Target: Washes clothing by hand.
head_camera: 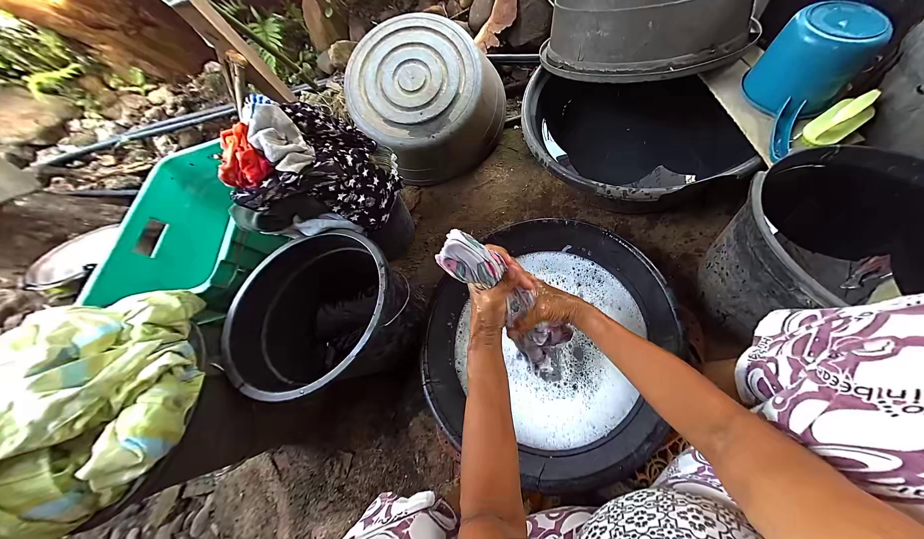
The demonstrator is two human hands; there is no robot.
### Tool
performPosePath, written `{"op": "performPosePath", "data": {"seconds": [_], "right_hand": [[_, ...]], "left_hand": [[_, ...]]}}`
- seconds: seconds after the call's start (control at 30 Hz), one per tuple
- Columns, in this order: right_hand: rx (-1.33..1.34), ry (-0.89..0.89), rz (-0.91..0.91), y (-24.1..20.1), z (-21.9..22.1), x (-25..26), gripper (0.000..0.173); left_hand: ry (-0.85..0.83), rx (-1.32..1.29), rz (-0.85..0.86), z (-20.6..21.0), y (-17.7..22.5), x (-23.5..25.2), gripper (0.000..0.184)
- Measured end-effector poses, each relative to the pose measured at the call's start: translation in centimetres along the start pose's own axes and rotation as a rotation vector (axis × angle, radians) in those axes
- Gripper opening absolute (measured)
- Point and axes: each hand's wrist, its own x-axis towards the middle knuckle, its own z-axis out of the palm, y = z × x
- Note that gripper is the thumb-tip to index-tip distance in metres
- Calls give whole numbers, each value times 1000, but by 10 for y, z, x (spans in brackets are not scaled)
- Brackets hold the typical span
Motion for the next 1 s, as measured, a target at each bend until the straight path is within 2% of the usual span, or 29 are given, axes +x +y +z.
{"op": "performPosePath", "data": {"seconds": [0.07, 0.13, 0.33, 0.47, 0.5, 0.57, 0.63, 0.67, 0.7, 0.8, 0.87, 0.97, 1.0], "right_hand": [[-192, 142, 57, -3, 10, 3, 64], [-376, 219, 116, -4, 16, 5, 54], [-760, 301, 345, 2, 23, 5, 46], [-862, 286, 421, 2, 20, 2, 49], [-860, 313, 449, -1, 21, 2, 50], [-797, 458, 485, -6, 23, 6, 50], [-735, 605, 427, -5, 23, 10, 48], [-691, 590, 393, -10, 21, 10, 49], [-633, 503, 372, -19, 16, 10, 54], [-470, 168, 252, -37, -9, 6, 69], [-342, 172, 155, -35, -22, 5, 70], [-292, 197, 140, -21, -32, 5, 99], [-253, 163, 140, -16, -31, 5, 103]], "left_hand": [[86, 21, 1, -4, -2, 3, 13], [213, 67, 0, -1, -4, 4, 12], [626, 156, 24, 13, -32, 7, 34], [825, 120, -13, 20, -42, 9, 35], [825, 114, -41, 19, -42, 9, 32], [707, 168, -140, 16, -39, 6, 8], [527, 264, -297, 14, -34, -1, 46], [490, 295, -363, 15, -32, -1, 59], [496, 305, -386, 16, -32, 0, 62], [549, 197, -300, 4, -30, 2, 53], [544, 79, -194, -5, -25, 3, 41], [452, -60, -82, -4, -20, -1, 28], [389, -81, -56, -4, -22, -2, 29]]}}
